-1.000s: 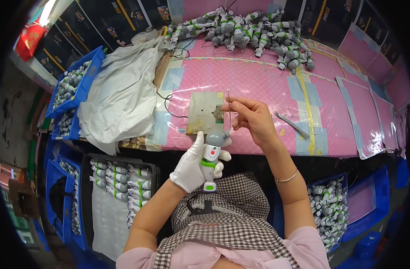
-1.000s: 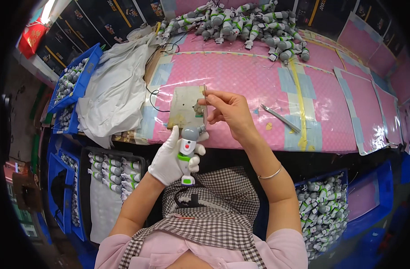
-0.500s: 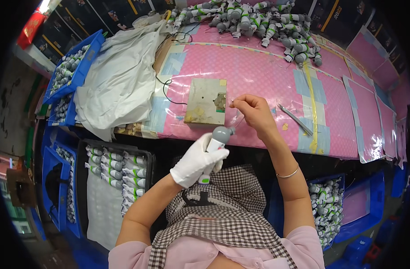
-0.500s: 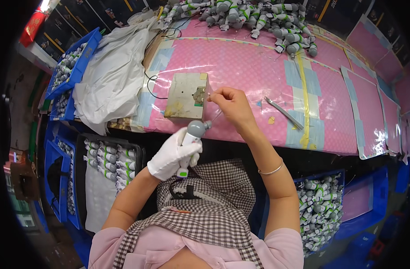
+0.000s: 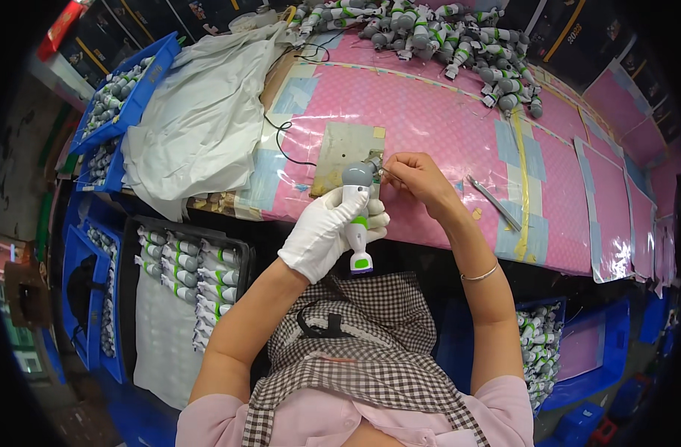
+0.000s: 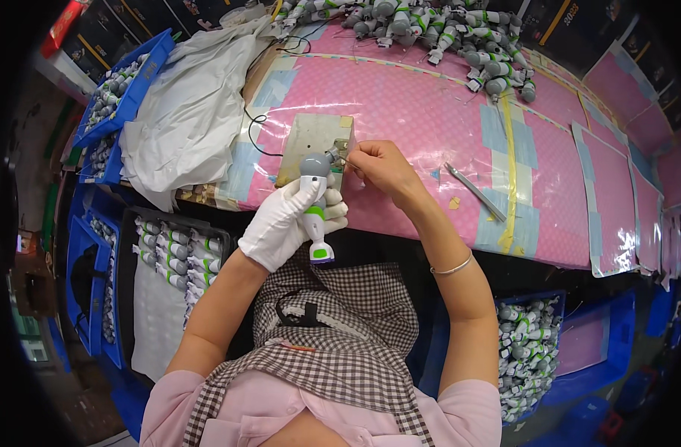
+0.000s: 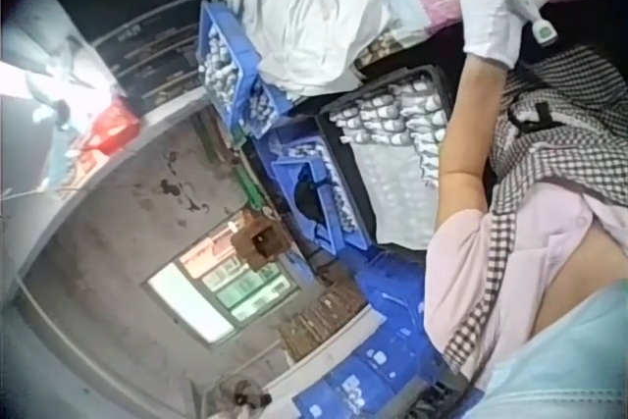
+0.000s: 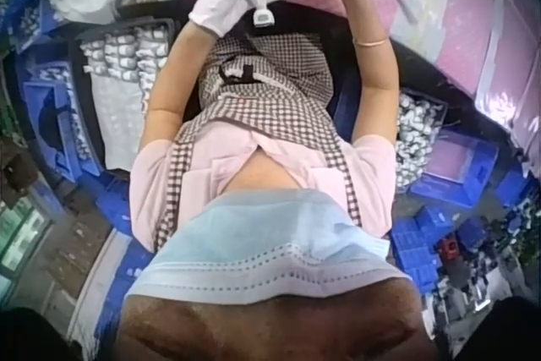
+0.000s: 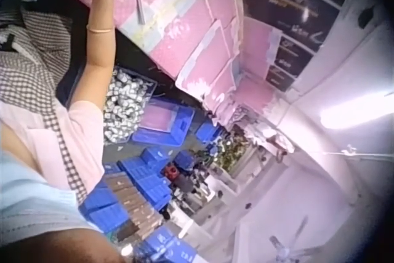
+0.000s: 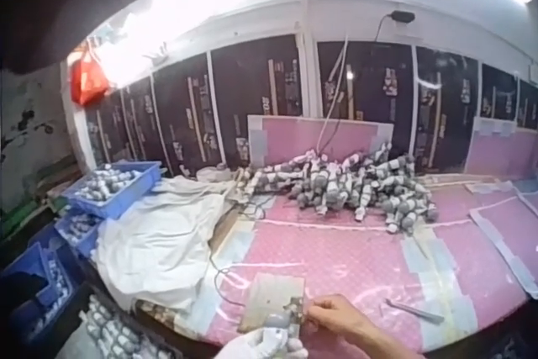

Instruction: Assembling plastic toy figures by attaching small components and organizing them into storage trays.

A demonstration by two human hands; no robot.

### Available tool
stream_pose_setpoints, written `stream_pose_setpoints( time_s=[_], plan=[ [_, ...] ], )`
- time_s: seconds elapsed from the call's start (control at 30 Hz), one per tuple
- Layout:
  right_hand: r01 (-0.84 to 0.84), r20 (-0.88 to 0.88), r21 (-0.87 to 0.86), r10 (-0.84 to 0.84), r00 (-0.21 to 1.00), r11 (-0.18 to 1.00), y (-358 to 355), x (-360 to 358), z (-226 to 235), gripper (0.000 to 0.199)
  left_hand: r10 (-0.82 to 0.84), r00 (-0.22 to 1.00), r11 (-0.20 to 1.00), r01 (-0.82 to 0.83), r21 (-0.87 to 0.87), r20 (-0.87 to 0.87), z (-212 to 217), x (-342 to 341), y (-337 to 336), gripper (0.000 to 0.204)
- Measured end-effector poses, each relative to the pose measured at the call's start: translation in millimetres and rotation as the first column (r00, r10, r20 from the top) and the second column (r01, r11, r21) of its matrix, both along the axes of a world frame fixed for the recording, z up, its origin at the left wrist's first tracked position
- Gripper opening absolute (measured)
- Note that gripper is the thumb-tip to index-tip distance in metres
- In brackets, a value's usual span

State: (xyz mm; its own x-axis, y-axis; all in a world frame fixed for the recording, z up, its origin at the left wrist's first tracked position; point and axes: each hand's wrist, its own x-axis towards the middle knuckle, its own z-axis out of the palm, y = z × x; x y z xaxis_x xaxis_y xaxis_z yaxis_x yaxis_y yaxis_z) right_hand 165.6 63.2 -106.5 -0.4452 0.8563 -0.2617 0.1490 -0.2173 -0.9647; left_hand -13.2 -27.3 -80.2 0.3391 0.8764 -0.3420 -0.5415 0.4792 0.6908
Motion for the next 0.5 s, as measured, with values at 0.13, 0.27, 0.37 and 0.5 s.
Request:
stream_pose_setpoints(
  time_s=[0.13,0.27,0.37,0.5],
  plan=[
    [-0.007,0.019,0.037,0.006,1.000,0.999,1,5,7,0.021,0.029,0.998,1.000,-0.029,0.003,0.056,-3,5,6,0.030],
    [0.011,0.033,0.030,-0.012,0.999,0.999,3,4,6,0.022,0.054,0.996,0.999,-0.054,-0.002,0.065,-1,6,4,0.029],
    [-0.015,0.033,0.097,0.011,0.999,0.995,1,-15,2,0.020,0.095,0.991,0.995,-0.096,0.013,0.095,-4,-7,-1,0.031],
    [0.005,0.219,0.419,-0.106,0.970,0.908,-11,-2,25,0.019,-0.047,0.999,0.999,0.047,-0.011,-0.015,7,-32,-17,0.030]
  ],
)
